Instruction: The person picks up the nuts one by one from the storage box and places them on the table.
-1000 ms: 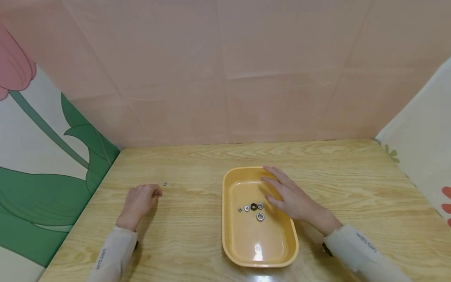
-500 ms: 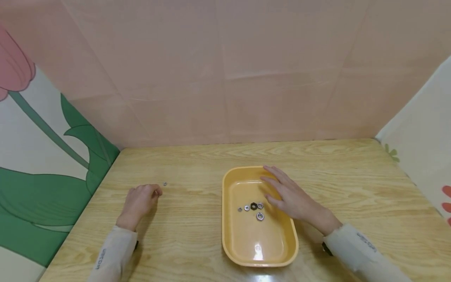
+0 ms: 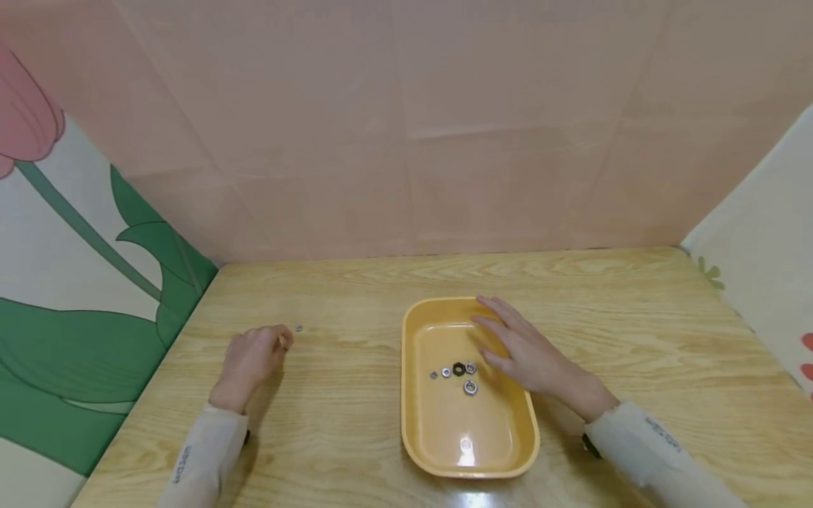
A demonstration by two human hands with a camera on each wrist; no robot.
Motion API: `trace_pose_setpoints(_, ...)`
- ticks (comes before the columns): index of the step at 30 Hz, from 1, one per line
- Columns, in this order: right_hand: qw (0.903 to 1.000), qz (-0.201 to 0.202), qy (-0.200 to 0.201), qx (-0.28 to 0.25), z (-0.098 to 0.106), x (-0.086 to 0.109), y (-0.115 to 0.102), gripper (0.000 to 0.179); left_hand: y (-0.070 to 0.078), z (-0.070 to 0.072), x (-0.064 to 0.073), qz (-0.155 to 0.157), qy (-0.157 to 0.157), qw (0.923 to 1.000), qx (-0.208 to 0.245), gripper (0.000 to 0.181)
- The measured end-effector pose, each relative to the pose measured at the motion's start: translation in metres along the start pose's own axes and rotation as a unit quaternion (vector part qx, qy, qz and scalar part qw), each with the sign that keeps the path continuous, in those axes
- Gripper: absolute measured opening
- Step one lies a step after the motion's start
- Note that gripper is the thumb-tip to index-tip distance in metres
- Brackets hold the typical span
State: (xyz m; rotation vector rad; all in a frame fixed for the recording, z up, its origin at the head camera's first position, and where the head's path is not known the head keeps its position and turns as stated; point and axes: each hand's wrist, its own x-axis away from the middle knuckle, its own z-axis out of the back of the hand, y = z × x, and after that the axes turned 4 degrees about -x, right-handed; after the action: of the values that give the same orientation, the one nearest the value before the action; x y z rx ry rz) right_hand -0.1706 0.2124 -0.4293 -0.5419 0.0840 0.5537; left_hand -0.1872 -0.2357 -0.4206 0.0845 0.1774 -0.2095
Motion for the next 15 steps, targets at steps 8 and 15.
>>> trace_pose_setpoints(8, 1.0, 0.003, 0.003, 0.0, 0.0, 0.0, 0.0, 0.052, 0.009, 0.005, -0.003, -0.005, -0.004, 1.0, 0.003, 0.018)
trace_pose_setpoints(15, 1.0, 0.004, 0.003, 0.001, 0.0, 0.0, 0.001, 0.052, 0.016, 0.008, -0.004, -0.005, -0.008, 0.9999, 0.004, 0.021)
